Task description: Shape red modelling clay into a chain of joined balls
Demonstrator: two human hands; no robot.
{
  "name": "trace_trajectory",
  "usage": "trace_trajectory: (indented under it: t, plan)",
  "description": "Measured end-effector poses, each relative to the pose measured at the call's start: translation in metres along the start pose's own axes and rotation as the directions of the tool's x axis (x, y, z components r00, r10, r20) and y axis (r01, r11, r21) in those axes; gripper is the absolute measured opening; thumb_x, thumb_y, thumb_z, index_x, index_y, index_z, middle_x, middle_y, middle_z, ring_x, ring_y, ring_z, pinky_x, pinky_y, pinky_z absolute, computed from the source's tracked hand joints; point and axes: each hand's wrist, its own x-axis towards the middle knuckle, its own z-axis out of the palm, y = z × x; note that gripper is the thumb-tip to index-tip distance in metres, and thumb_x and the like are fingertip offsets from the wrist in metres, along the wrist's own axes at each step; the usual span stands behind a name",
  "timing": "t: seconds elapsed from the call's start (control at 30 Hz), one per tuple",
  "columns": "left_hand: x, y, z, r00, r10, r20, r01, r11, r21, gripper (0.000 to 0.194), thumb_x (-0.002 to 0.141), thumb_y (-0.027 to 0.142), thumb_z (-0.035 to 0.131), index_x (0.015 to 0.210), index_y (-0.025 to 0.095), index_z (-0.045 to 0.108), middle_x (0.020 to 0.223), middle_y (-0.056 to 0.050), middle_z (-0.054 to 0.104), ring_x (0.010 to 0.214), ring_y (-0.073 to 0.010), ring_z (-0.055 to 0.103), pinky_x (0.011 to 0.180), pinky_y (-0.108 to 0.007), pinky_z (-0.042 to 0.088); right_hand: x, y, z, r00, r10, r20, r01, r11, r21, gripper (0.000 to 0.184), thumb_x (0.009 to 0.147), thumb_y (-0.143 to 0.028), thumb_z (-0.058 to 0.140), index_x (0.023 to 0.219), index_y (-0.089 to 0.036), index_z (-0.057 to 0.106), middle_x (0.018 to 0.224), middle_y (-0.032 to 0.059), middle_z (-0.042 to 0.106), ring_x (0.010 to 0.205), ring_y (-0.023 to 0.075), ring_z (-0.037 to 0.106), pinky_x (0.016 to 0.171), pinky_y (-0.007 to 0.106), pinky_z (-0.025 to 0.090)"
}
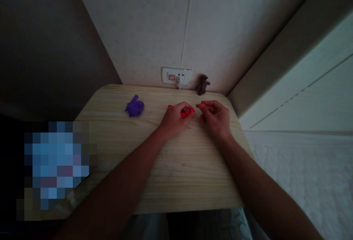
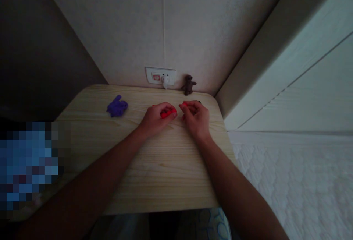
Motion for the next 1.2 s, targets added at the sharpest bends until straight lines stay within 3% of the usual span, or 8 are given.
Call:
trace_trajectory:
  t: [0.17,0.33,0.47,0.63,0.8,1.03,1.2]
  plan:
    - [-0.0003,0.0005,0.0004,1.000,-0.001,0.000,0.001,1.000,0.002,0.015,0.088,0.031,0.072,0.097,0.019,0.075,0.093,-0.001,0.080,0.083,-0.0131,0.070,0.083,-0.026,0.056,-0.0012,0.0008,-0.0002,0.999,0.036,0.026,-0.036,0.999,0.008,0.040,0.084,-0.055,0.073,0.102,-0.020,0.070,0.107,0.0106,0.084,0.047,0.0112,0.061,0.043,0.026,0.043]
    - [-0.0004,0.0013,-0.0005,1.000,0.005,-0.003,-0.005,1.000,0.013,0.016,0.088,0.031,0.072,0.098,0.019,0.075,0.092,-0.002,0.080,0.081,-0.0130,0.070,0.082,-0.026,0.057,-0.0014,0.0020,-0.0003,0.999,0.032,0.040,-0.031,0.999,-0.035,0.045,0.090,-0.057,0.062,0.108,-0.017,0.073,0.097,0.0099,0.082,0.046,0.0111,0.057,0.044,0.027,0.041]
    - [-0.0006,0.0004,-0.0005,1.000,0.007,0.003,-0.007,1.000,0.018,0.016,0.088,0.032,0.072,0.097,0.020,0.075,0.091,-0.001,0.079,0.082,-0.0138,0.070,0.083,-0.027,0.057,0.0000,0.0027,-0.0022,1.000,-0.015,0.028,0.018,0.994,-0.105,0.048,0.092,-0.059,0.061,0.112,-0.018,0.077,0.076,0.0029,0.072,0.048,0.0115,0.052,0.045,0.027,0.038]
    - [-0.0008,-0.0003,-0.0002,1.000,0.011,0.007,-0.011,1.000,0.020,0.017,0.088,0.033,0.071,0.097,0.020,0.075,0.092,-0.002,0.079,0.083,-0.0140,0.070,0.084,-0.027,0.056,-0.0012,0.0009,-0.0027,1.000,-0.030,0.007,0.031,0.986,-0.162,0.041,0.082,-0.055,0.078,0.102,-0.020,0.079,0.061,-0.0019,0.063,0.047,0.0121,0.046,0.046,0.028,0.036]
    - [-0.0004,-0.0005,-0.0006,1.000,0.014,0.006,-0.014,1.000,0.020,0.017,0.089,0.033,0.071,0.097,0.019,0.075,0.092,-0.002,0.079,0.083,-0.0136,0.070,0.082,-0.026,0.056,-0.0040,-0.0019,0.0005,0.999,0.036,0.007,-0.036,0.998,-0.051,0.045,0.071,-0.060,0.087,0.084,-0.022,0.069,0.056,-0.0025,0.064,0.041,0.0128,0.051,0.039,0.028,0.037]
    - [0.0004,-0.0011,0.0001,1.000,0.012,0.001,-0.012,1.000,0.008,0.016,0.088,0.032,0.071,0.097,0.019,0.074,0.091,-0.001,0.079,0.082,-0.0130,0.070,0.079,-0.025,0.055,-0.0029,0.0007,0.0014,0.998,0.067,0.004,-0.067,0.998,-0.001,0.054,0.068,-0.062,0.088,0.089,-0.024,0.056,0.074,0.0022,0.077,0.044,0.0142,0.062,0.040,0.027,0.048]
    - [-0.0003,-0.0006,-0.0002,1.000,0.003,0.005,-0.003,1.000,0.008,0.016,0.088,0.031,0.071,0.098,0.019,0.075,0.091,-0.002,0.079,0.081,-0.0135,0.070,0.081,-0.026,0.056,-0.0033,0.0017,0.0013,0.993,0.106,0.053,-0.110,0.991,0.075,0.048,0.080,-0.059,0.075,0.104,-0.024,0.054,0.101,0.0070,0.083,0.047,0.0139,0.067,0.042,0.026,0.051]
